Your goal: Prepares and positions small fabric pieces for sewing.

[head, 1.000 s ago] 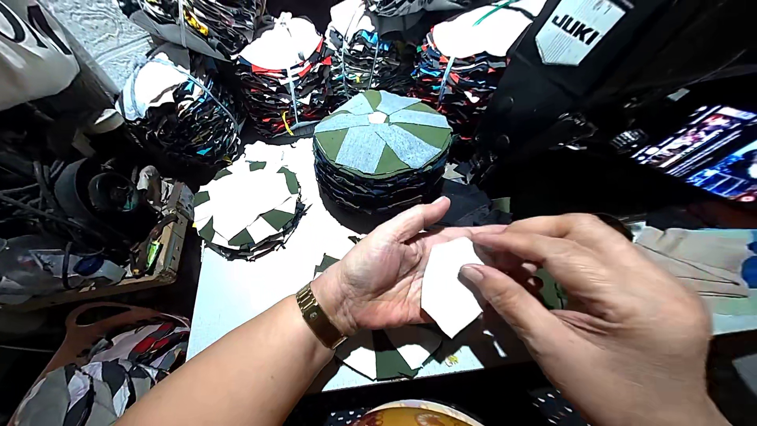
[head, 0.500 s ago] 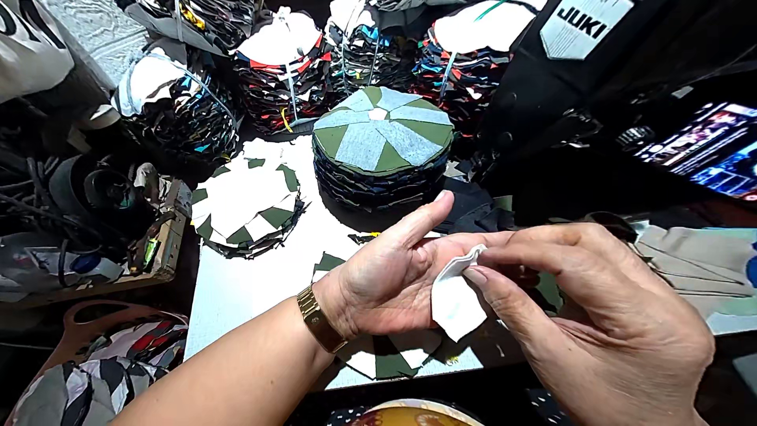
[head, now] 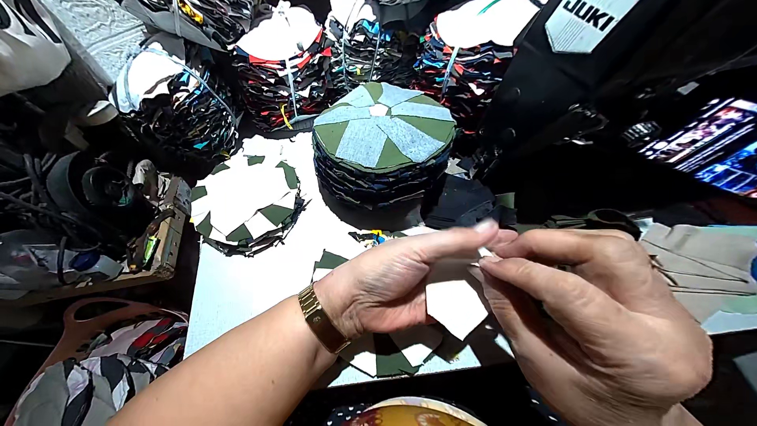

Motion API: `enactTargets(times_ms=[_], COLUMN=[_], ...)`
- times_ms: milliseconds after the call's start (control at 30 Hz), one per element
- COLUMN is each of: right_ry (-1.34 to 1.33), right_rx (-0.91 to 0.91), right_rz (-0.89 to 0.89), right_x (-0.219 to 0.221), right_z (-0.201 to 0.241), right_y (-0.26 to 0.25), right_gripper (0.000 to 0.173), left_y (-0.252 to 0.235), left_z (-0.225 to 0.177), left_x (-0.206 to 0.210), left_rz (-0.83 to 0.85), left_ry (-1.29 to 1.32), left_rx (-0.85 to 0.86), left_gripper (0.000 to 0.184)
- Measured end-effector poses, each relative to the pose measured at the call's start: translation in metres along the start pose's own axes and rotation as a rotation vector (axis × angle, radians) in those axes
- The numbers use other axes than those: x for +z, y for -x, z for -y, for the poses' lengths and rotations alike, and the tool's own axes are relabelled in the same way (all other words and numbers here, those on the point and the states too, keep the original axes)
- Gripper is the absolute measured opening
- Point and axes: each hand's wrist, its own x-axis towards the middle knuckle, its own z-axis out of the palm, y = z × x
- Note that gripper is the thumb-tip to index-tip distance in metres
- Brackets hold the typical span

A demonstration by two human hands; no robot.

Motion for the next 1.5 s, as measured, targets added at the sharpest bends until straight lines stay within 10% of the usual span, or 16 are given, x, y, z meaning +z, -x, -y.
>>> enactTargets(times_ms=[300,767,1267,1500], right_ry=[-0.128,-0.240,0.132,0.094], right_rx=[0.312,0.491,0.139,0.009], right_rz=[0.003,0.121,0.332,0.514], right_x=[-0.021,0.003,0.017,0.025], right_z=[-0.001,-0.001,-0.008,-0.008], right_y=[-0.019,-0.005,0.003,0.011], right_gripper=[0.023,0.023,0.010,0.026], left_y=[-0.002,0.015,0.014,0.018], left_z=[-0.016,-0.052,-0.047,-0.046], left_x=[-0.006,-0.029,-0.027,-0.018], left_rz=[-0.066,-0.067,-0.322,-0.168], left_ry=[-0.021,-1.097,-1.887,-1.934], left_rx=[0.033,0.174,0.026,-0.070], left_gripper=[0.030,0.020,0.024,0.024])
